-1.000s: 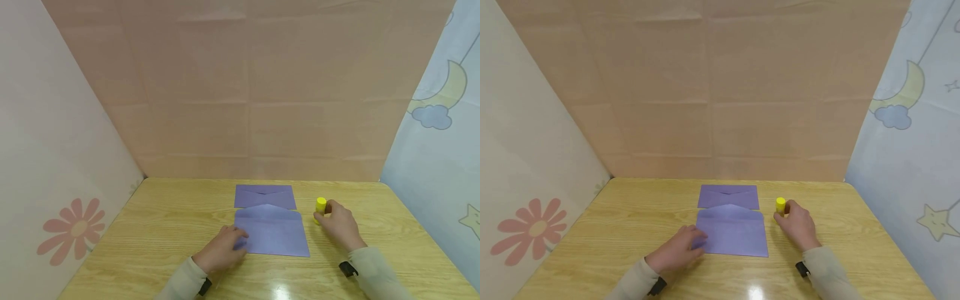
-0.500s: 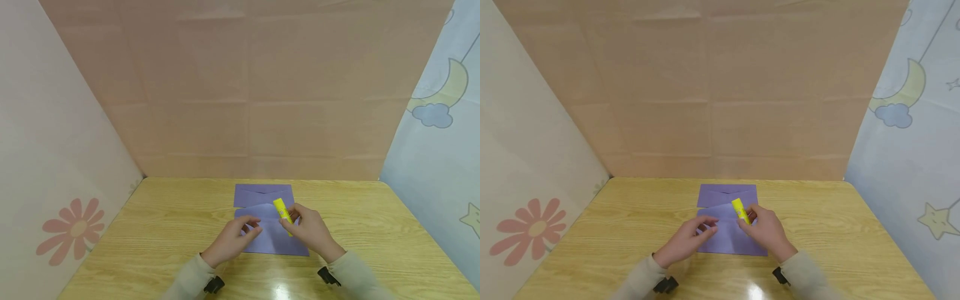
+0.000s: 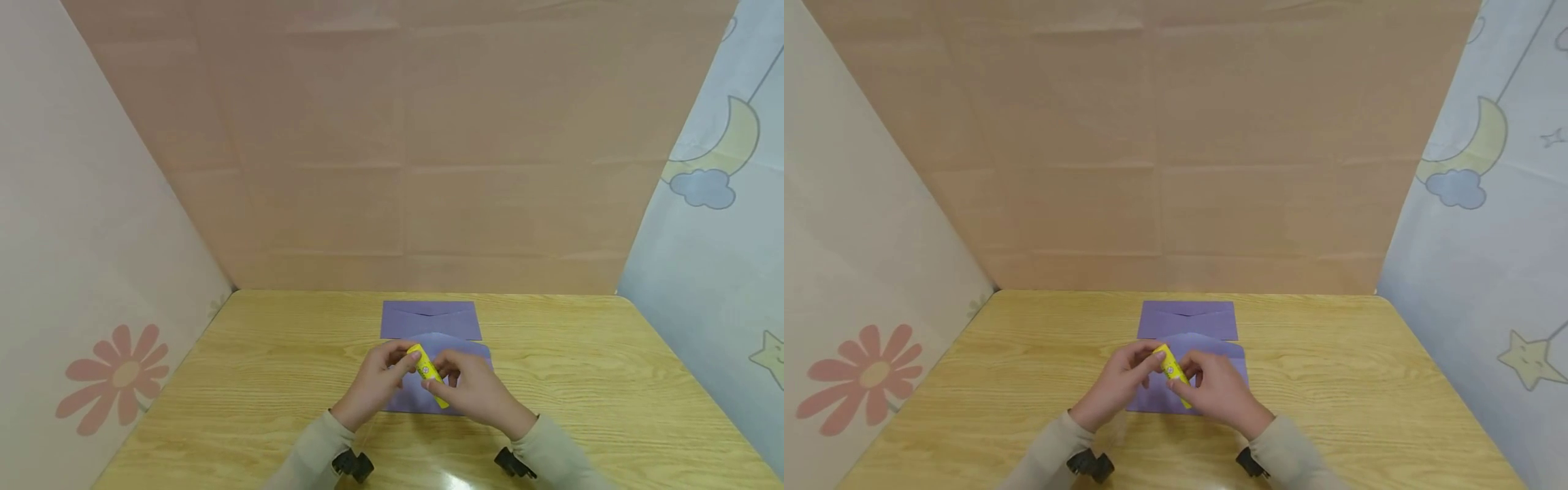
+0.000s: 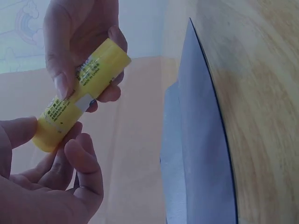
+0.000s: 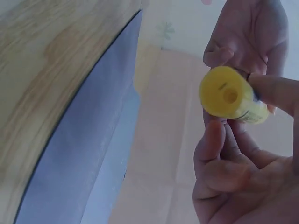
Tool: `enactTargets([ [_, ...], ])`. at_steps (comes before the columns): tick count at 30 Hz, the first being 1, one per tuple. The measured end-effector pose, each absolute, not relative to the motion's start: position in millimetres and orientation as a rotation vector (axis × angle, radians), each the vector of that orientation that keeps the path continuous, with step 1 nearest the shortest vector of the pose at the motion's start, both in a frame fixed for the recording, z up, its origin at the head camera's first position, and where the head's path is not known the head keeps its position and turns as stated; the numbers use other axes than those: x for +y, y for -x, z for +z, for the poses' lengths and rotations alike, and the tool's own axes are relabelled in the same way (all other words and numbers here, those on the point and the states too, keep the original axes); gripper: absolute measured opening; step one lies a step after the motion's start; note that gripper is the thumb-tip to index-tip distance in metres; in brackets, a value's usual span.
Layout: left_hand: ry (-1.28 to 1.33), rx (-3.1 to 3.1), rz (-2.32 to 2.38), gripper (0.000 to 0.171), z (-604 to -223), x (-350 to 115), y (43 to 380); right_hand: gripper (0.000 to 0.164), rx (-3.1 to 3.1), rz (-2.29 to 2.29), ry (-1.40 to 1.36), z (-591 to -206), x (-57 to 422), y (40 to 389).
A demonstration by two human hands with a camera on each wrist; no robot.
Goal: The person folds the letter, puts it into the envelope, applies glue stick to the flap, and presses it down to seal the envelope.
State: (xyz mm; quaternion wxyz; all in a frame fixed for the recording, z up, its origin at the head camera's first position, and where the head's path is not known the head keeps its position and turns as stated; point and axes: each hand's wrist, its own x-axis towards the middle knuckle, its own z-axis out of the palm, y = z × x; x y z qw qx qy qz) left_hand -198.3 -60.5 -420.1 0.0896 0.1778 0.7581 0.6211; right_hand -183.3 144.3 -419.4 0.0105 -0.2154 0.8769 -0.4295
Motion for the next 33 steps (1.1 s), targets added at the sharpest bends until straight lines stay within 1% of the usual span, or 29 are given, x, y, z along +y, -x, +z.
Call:
enactTargets([
  [11, -0.459, 2.218, 1.893, 0.033, -425.3, -63.2, 199.2, 0.022, 2.744, -1.307, 0.614, -419.8, 139.4, 181.9],
  [15, -0.453, 2.217, 1.910, 0.034, -426.0, -62.5, 199.3, 0.028, 2.784, -1.301, 0.598, -422.0, 138.1, 182.6],
  [26, -0.384, 2.276, 1.932, 0.029, -430.2, -60.8, 203.6, 0.045, 2.897, -1.208, 0.533, -424.5, 131.5, 181.7],
  [33, -0.334, 2.250, 1.936, 0.035, -433.4, -62.2, 203.8, 0.047, 2.833, -1.165, 0.539, -424.2, 130.6, 181.7],
])
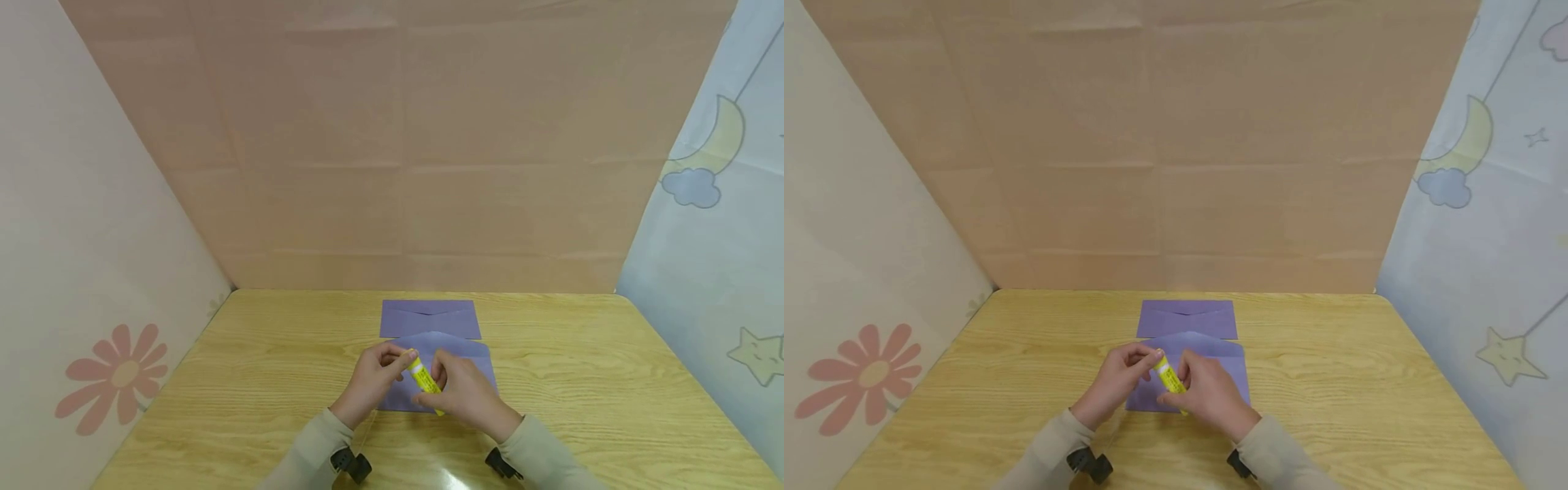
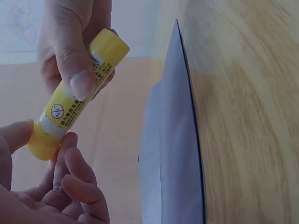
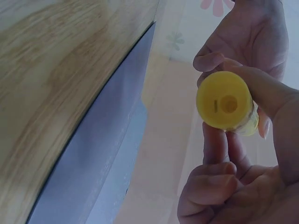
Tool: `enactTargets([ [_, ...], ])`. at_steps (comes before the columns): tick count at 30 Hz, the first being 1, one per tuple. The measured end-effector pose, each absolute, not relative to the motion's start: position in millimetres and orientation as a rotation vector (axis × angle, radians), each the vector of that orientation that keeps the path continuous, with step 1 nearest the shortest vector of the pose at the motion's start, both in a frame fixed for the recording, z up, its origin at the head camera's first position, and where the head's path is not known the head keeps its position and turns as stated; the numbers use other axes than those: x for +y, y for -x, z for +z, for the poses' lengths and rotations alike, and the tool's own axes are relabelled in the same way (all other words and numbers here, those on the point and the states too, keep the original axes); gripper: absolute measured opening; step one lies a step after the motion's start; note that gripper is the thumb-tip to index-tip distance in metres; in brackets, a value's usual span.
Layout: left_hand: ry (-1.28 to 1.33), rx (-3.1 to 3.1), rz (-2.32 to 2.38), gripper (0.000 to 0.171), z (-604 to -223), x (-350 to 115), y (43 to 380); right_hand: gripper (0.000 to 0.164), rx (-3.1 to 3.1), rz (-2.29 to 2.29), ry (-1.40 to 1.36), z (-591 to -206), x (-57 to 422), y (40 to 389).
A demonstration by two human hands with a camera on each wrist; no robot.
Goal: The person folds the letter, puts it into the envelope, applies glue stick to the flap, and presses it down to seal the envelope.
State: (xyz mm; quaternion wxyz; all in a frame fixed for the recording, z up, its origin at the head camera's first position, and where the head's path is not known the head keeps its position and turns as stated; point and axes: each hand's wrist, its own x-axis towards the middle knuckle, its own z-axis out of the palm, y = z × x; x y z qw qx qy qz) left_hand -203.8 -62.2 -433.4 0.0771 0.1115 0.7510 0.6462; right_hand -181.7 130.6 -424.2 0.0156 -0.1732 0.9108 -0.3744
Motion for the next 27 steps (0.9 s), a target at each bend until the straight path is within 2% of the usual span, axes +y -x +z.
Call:
enactTargets([
  [27, -0.208, 2.307, 1.929, 0.043, -432.9, -72.0, 205.9, 0.042, 2.895, -1.168, 0.590, -426.5, 126.1, 183.3],
])
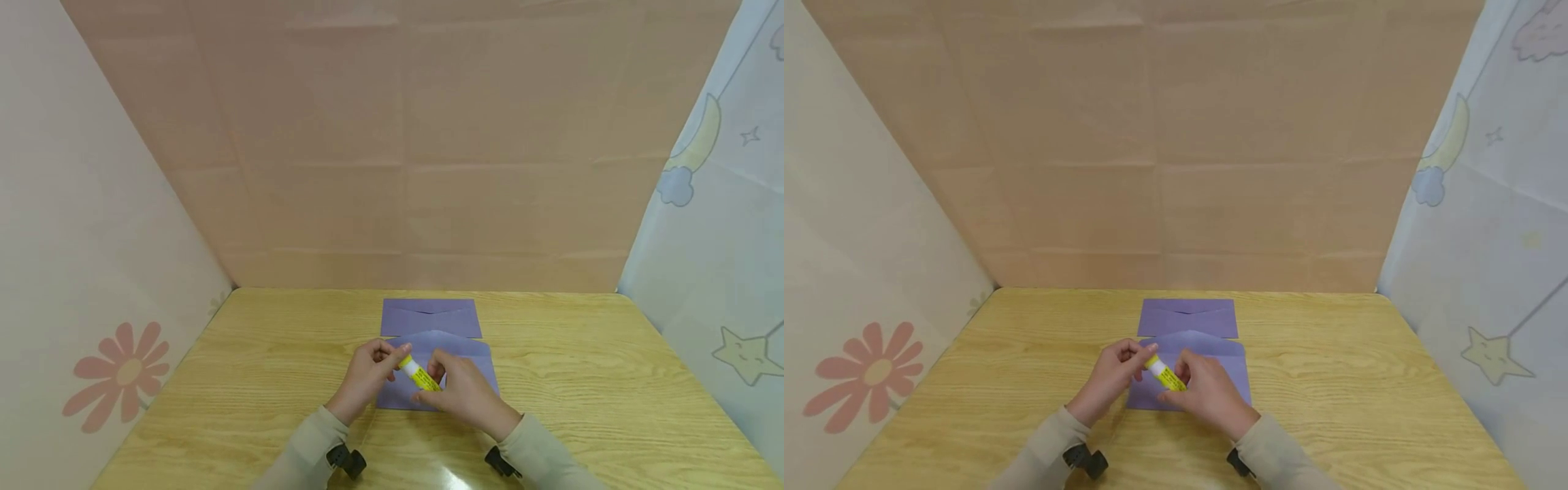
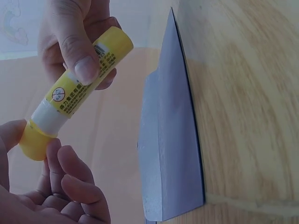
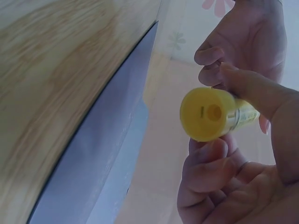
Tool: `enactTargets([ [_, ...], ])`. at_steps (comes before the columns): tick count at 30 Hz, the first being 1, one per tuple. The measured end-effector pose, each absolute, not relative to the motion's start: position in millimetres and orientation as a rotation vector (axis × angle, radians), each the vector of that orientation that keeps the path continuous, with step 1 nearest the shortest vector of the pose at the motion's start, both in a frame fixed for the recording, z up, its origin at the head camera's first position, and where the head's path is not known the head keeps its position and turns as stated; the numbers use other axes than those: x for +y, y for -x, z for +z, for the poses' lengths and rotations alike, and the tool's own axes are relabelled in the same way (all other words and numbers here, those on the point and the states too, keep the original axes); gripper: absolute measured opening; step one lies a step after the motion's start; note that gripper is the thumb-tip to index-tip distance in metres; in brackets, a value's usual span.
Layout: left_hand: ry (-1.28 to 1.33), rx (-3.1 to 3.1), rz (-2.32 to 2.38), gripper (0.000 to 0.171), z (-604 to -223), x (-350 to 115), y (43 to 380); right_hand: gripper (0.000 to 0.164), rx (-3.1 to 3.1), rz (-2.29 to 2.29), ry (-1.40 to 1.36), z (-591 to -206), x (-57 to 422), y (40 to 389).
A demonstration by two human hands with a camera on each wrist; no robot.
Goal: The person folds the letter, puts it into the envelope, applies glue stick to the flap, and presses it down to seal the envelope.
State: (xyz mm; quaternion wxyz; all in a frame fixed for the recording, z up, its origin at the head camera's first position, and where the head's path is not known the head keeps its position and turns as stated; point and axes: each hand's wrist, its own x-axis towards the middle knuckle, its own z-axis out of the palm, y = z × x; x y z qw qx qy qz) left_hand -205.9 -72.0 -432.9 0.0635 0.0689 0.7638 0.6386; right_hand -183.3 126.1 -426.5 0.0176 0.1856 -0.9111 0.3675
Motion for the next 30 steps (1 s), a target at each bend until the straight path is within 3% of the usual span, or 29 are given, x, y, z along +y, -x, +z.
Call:
enactTargets([
  [11, -0.226, 2.470, 1.840, 0.038, -431.7, -86.2, 212.2, 0.036, -2.829, 1.127, -0.556, -431.0, 129.8, 185.9],
  [17, -0.345, 2.836, 1.421, 0.021, -435.2, -102.2, 215.9, 0.024, -2.835, 1.139, -0.428, -433.1, 134.0, 190.2],
  [23, -0.307, 3.131, 0.916, 0.019, -445.4, -119.5, 220.3, 0.019, -2.797, 1.182, -0.307, -434.0, 135.0, 197.5],
  [30, -0.264, 3.151, 0.757, 0.022, -453.2, -125.9, 223.5, 0.021, -2.761, 1.314, -0.230, -433.9, 133.9, 206.9],
])
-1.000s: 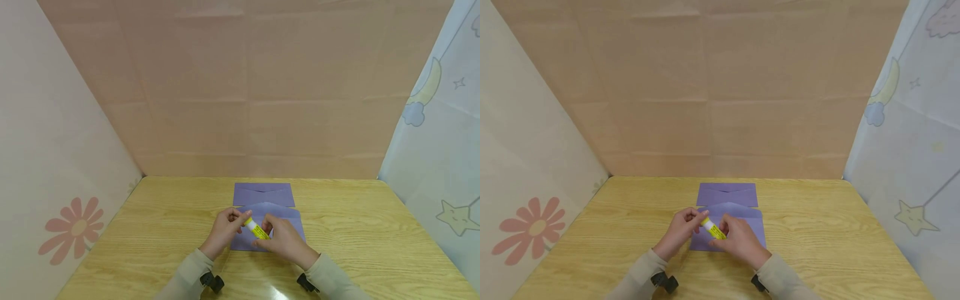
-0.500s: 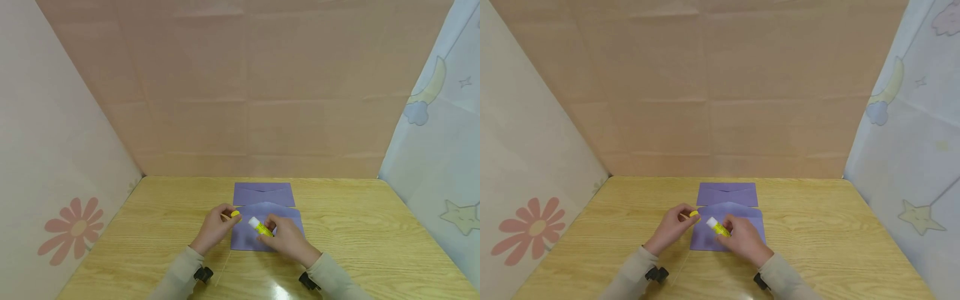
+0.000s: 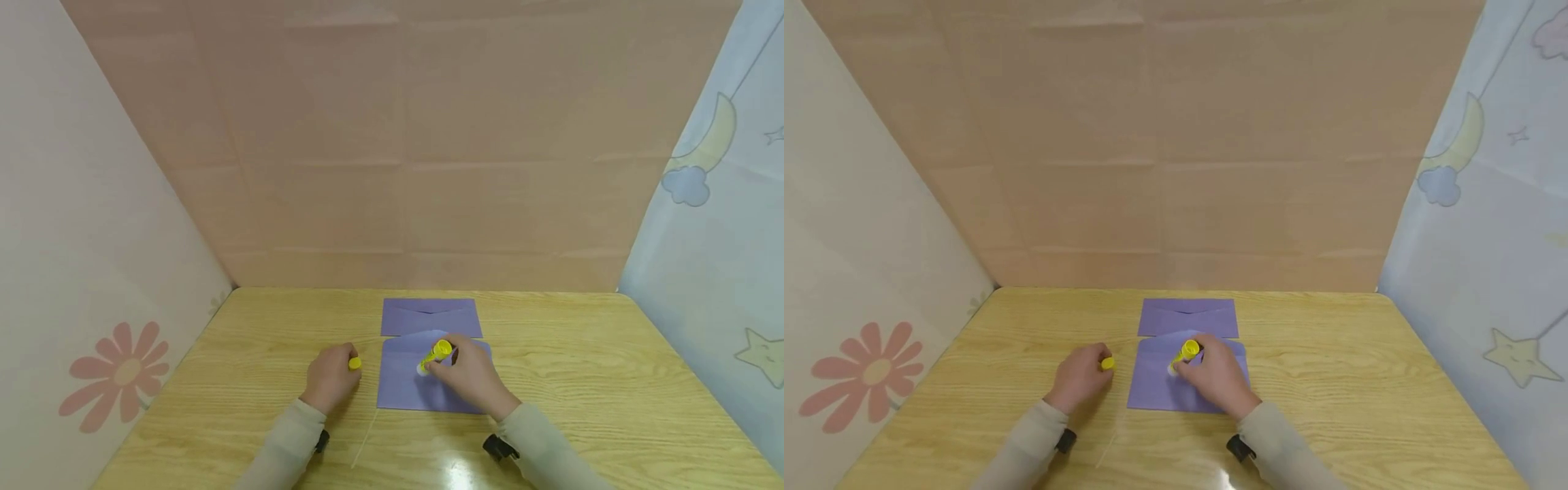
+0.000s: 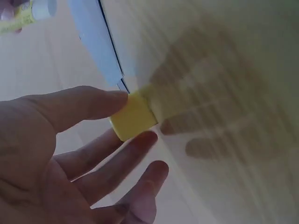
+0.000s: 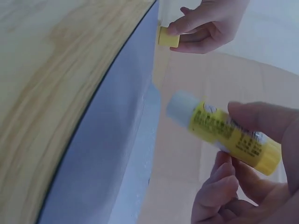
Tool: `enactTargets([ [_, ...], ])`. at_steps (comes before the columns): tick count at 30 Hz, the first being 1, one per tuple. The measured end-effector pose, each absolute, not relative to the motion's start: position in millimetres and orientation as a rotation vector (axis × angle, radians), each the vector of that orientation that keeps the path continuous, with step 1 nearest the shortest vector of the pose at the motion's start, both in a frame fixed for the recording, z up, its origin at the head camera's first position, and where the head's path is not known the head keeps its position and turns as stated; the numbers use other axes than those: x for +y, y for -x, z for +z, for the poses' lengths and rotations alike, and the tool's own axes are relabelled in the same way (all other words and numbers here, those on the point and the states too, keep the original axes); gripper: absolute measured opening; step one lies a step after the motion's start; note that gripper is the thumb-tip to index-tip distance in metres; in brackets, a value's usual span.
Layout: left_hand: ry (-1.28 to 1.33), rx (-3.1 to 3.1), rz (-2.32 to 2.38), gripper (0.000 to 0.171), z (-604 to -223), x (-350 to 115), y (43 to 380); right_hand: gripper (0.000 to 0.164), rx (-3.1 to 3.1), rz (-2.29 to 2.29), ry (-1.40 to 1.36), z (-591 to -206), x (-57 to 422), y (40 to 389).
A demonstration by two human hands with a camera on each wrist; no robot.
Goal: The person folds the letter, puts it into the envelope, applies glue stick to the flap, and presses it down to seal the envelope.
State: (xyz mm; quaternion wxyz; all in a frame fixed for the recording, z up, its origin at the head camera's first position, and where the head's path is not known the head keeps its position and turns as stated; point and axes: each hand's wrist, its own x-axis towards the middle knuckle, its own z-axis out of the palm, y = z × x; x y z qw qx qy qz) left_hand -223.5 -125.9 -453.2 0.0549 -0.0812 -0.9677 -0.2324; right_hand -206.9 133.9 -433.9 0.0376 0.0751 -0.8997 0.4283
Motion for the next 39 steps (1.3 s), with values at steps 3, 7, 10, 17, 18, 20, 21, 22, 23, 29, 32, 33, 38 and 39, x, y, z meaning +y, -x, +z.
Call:
enactTargets([
  [3, 0.250, -2.951, -0.624, 0.031, -453.3, -123.6, 221.6, 0.018, -2.759, 1.308, -0.227, -432.8, 130.0, 213.0],
  [7, 0.288, -2.961, -0.514, 0.043, -445.5, -116.5, 210.1, 0.017, -2.772, 1.288, -0.262, -432.0, 122.0, 222.0],
  [10, 0.369, -2.967, -0.449, 0.041, -432.6, -107.9, 198.8, 0.016, -2.776, 1.256, -0.331, -430.3, 114.9, 229.0],
  [17, 0.755, -3.074, -0.377, 0.040, -412.5, -86.4, 177.2, 0.014, -2.845, 1.183, -0.537, -426.0, 95.7, 245.1],
  [18, 0.803, -3.085, -0.371, 0.041, -413.1, -83.6, 175.0, 0.013, -2.856, 1.185, -0.555, -425.9, 93.0, 246.9],
  [20, 0.873, -3.101, -0.363, 0.042, -416.6, -79.0, 172.8, 0.013, -2.880, 1.189, -0.573, -426.6, 87.4, 250.5],
  [21, 0.893, -3.115, -0.347, 0.043, -419.3, -77.3, 172.7, 0.013, -2.887, 1.192, -0.586, -427.2, 84.8, 252.0],
  [22, 0.904, -3.135, -0.339, 0.043, -421.7, -75.9, 172.8, 0.013, -2.891, 1.194, -0.600, -428.0, 82.2, 253.4],
  [23, 0.916, -3.147, -0.333, 0.043, -424.1, -74.9, 173.4, 0.013, -2.895, 1.198, -0.611, -428.8, 79.8, 254.6],
  [29, 1.004, -3.185, -0.363, 0.042, -431.2, -74.6, 179.4, 0.018, -2.905, 1.147, -0.688, -437.1, 69.8, 260.4],
  [32, 1.043, -3.193, -0.396, 0.046, -430.5, -75.6, 181.4, 0.022, -2.912, 1.113, -0.713, -439.8, 68.2, 261.2],
  [33, 1.054, -3.193, -0.405, 0.047, -430.5, -75.9, 181.9, 0.023, -2.914, 1.107, -0.719, -440.2, 68.1, 261.2],
  [38, 1.086, -3.172, -0.415, 0.045, -431.0, -77.9, 183.2, 0.018, -2.911, 1.111, -0.778, -439.4, 70.3, 259.4],
  [39, 1.089, -3.165, -0.412, 0.044, -431.1, -78.3, 183.2, 0.018, -2.915, 1.120, -0.782, -438.8, 71.5, 258.9],
])
